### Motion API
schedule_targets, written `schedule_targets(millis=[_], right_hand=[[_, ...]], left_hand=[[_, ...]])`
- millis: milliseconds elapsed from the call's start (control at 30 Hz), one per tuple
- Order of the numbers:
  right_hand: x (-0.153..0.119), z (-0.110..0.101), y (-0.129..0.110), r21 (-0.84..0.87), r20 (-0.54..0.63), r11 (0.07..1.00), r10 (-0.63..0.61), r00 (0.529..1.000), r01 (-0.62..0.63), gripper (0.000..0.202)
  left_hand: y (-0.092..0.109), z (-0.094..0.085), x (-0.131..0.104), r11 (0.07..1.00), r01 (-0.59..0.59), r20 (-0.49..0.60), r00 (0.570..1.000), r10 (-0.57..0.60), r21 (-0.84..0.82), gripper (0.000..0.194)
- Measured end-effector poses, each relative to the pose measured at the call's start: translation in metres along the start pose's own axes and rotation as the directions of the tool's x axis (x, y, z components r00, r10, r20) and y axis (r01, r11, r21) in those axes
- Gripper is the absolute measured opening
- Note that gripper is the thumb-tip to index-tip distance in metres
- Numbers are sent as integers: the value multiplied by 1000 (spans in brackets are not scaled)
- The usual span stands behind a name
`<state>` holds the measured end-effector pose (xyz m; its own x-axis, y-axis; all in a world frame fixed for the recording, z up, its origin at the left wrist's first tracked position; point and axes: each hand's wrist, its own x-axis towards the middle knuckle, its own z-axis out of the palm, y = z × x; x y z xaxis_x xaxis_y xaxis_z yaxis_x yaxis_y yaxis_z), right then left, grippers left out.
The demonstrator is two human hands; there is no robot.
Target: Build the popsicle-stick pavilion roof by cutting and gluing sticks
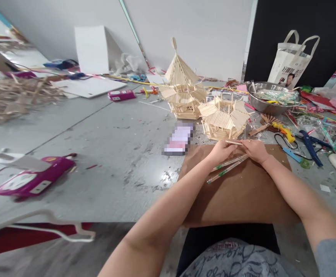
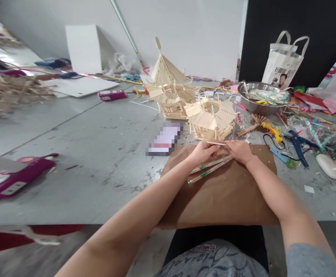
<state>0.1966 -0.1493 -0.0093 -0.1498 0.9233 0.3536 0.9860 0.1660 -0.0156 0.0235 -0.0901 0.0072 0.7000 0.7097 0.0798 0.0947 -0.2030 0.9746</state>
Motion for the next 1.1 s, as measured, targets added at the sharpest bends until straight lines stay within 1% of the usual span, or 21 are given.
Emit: schedule_targets(millis=[67, 133, 200, 267, 333, 433, 500, 533, 567, 600, 700, 767, 833, 867, 933, 1000, 1100], right_hand=[[0, 0, -2, 0, 15, 1000, -2, 1000, 2, 38], [0, -2, -3, 3, 20, 1000, 1, 1000, -1, 38], [-2, -4, -3, 20, 7, 1000, 0, 1000, 0, 38], [-4, -4, 1, 41, -15, 999, 21, 1000, -21, 39], [-6, -3, 9, 38, -23, 995, 92, 996, -91, 40], [-9, 4, 22, 6, -3, 983, 182, 983, -182, 38], [-11, 8, 27, -8, 0, 979, 204, 979, -204, 36], [-12, 10, 29, -15, -4, 976, 218, 976, -218, 35], [-12, 12, 29, -23, -9, 972, 232, 973, -232, 36], [-13, 12, 30, -26, -19, 970, 243, 970, -243, 37], [-14, 8, 34, 7, -99, 961, 274, 957, -275, 35], [-15, 3, 43, 35, -166, 948, 317, 934, -316, 34], [-18, -4, 57, 41, -224, 919, 392, 892, -393, 36], [-21, -7, 66, 39, -258, 894, 442, 859, -447, 37], [-29, -14, 84, 43, -333, 813, 560, 759, -581, 36], [-40, -22, 103, 42, -382, 720, 653, 654, -693, 35], [-60, -33, 126, 62, -458, 552, 756, 468, -831, 36]], left_hand=[[-1, 2, -3, 1000, 0, -27, 1000, 0, -8, 27], [0, 4, -6, 1000, 4, -81, 997, -5, -8, 24], [3, 5, -8, 1000, -1, -153, 988, -3, -24, 22], [5, 4, -9, 997, -8, -251, 968, -10, -71, 23], [6, 0, -10, 984, -23, -362, 931, -42, -174, 23], [5, -8, -11, 923, -100, -513, 850, -115, -372, 19], [4, -15, -12, 884, -151, -579, 801, -153, -443, 17], [4, -18, -13, 875, -166, -594, 789, -158, -454, 17], [4, -20, -13, 871, -171, -595, 787, -160, -461, 18], [4, -21, -13, 866, -167, -581, 797, -162, -471, 19], [5, -21, -15, 849, -128, -496, 851, -172, -514, 24], [7, -17, -16, 843, -103, -430, 888, -162, -529, 27], [8, -12, -18, 843, -92, -367, 921, -130, -530, 30], [9, -9, -19, 842, -84, -334, 935, -118, -533, 30], [11, -6, -21, 836, -46, -266, 956, -121, -547, 30], [14, -5, -22, 823, 8, -212, 965, -156, -569, 29], [19, -7, -24, 797, 60, -167, 966, -199, -602, 24]])
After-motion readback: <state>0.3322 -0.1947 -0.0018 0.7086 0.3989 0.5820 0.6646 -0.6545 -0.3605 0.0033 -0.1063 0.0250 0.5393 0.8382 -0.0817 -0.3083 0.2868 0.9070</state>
